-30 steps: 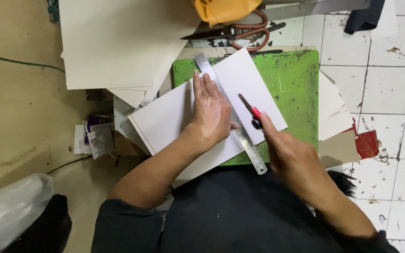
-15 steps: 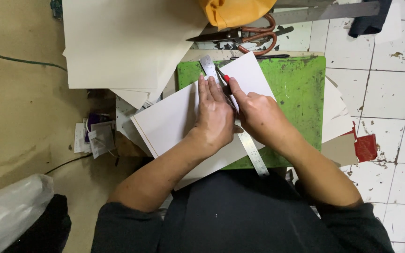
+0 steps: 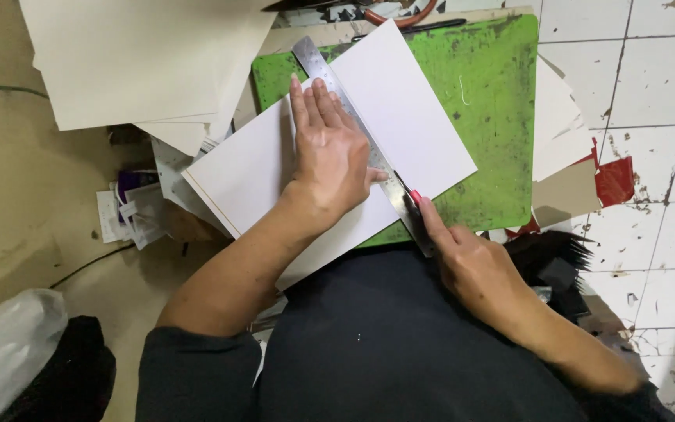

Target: Cutting and folding white material sheets using a metal ruler and utility knife on a cutting mat.

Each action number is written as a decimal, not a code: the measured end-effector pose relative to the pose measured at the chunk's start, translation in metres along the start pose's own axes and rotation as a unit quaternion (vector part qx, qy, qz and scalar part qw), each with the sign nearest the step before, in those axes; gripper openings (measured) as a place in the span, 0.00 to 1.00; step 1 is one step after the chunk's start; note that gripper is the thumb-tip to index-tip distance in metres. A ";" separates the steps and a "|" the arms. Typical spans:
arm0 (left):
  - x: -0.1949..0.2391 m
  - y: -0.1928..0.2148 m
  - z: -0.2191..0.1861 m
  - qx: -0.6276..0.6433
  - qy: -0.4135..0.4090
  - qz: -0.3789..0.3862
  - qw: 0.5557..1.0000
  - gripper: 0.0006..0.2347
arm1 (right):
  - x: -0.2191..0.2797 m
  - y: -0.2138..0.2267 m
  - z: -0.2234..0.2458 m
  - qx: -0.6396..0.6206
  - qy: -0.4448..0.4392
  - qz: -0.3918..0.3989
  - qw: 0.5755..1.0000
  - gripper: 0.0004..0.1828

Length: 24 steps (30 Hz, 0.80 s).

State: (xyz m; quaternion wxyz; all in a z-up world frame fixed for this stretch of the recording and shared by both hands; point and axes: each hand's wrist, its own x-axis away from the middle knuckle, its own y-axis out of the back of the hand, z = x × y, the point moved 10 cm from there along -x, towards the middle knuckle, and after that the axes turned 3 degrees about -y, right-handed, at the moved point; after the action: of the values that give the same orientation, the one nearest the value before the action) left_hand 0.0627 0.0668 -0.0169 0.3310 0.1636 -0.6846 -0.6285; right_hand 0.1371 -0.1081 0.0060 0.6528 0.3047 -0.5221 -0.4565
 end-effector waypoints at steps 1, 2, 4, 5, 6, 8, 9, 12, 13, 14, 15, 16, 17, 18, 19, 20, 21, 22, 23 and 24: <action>-0.001 -0.005 -0.002 0.000 -0.002 0.001 1.000 0.52 | 0.011 -0.014 -0.007 -0.002 -0.002 0.001 1.000 0.44; -0.002 -0.014 -0.002 -0.090 0.004 0.030 0.996 0.54 | 0.022 -0.035 -0.017 -0.011 -0.016 0.040 0.999 0.46; -0.002 -0.023 -0.001 -0.181 0.009 0.058 0.982 0.56 | 0.041 -0.058 -0.028 -0.021 -0.031 0.077 0.996 0.49; -0.002 -0.022 -0.001 -0.183 0.008 0.052 0.982 0.56 | 0.048 -0.066 -0.030 -0.011 -0.031 0.096 0.995 0.51; -0.001 -0.021 -0.001 -0.186 0.007 0.046 0.981 0.56 | 0.056 -0.072 -0.032 -0.002 -0.032 0.116 0.993 0.52; -0.002 -0.022 0.000 -0.186 0.004 0.065 0.980 0.56 | 0.061 -0.074 -0.034 0.003 -0.047 0.153 0.987 0.54; -0.003 -0.023 0.001 -0.185 0.003 0.084 0.979 0.56 | 0.065 -0.078 -0.037 0.010 -0.062 0.190 0.980 0.56; -0.003 -0.020 0.001 -0.190 0.009 0.076 0.979 0.56 | 0.063 -0.077 -0.041 0.044 -0.055 0.198 0.978 0.56; -0.004 -0.017 0.001 -0.193 0.016 0.069 0.979 0.56 | 0.058 -0.055 -0.040 0.050 -0.052 0.190 0.979 0.56; -0.005 -0.019 0.001 -0.184 0.010 0.088 0.979 0.56 | 0.052 -0.031 -0.037 0.022 -0.048 0.169 0.984 0.54; -0.005 -0.022 0.000 -0.174 0.004 0.108 0.979 0.56 | 0.047 -0.007 -0.034 -0.006 -0.043 0.149 0.988 0.53; -0.006 -0.018 0.003 -0.175 0.012 0.102 0.979 0.56 | 0.032 0.008 -0.026 -0.001 -0.038 0.144 0.989 0.53; -0.006 -0.018 0.002 -0.169 0.005 0.112 0.979 0.56 | 0.018 0.029 -0.020 -0.048 -0.054 0.101 0.992 0.52; -0.005 -0.019 0.000 -0.162 -0.003 0.122 0.979 0.55 | 0.005 0.051 -0.015 -0.095 -0.068 0.058 0.992 0.51; -0.003 -0.014 0.002 -0.162 0.002 0.120 0.979 0.55 | -0.019 0.043 -0.013 -0.092 -0.065 0.055 0.992 0.51; -0.002 -0.003 0.000 -0.094 0.003 0.081 0.992 0.53 | -0.042 0.060 -0.005 -0.060 -0.019 -0.065 0.996 0.42; 0.001 0.007 -0.001 -0.025 0.004 0.043 0.999 0.51 | -0.059 0.074 0.006 -0.029 0.029 -0.182 0.982 0.35; 0.000 0.006 0.000 -0.026 0.008 0.042 0.999 0.51 | -0.079 0.071 0.008 -0.028 0.033 -0.184 0.982 0.35; 0.000 0.007 0.000 -0.018 0.015 0.032 0.999 0.52 | -0.096 0.072 0.014 -0.037 0.057 -0.203 0.977 0.32; 0.000 0.007 0.001 -0.011 0.021 0.021 0.999 0.52 | -0.113 0.072 0.019 -0.047 0.081 -0.222 0.971 0.30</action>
State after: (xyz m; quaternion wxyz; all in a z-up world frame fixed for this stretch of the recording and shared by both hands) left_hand 0.0634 0.0685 -0.0103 0.3605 0.1588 -0.6740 -0.6250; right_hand 0.1343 0.0252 0.0287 0.5889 0.4181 -0.3649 -0.5875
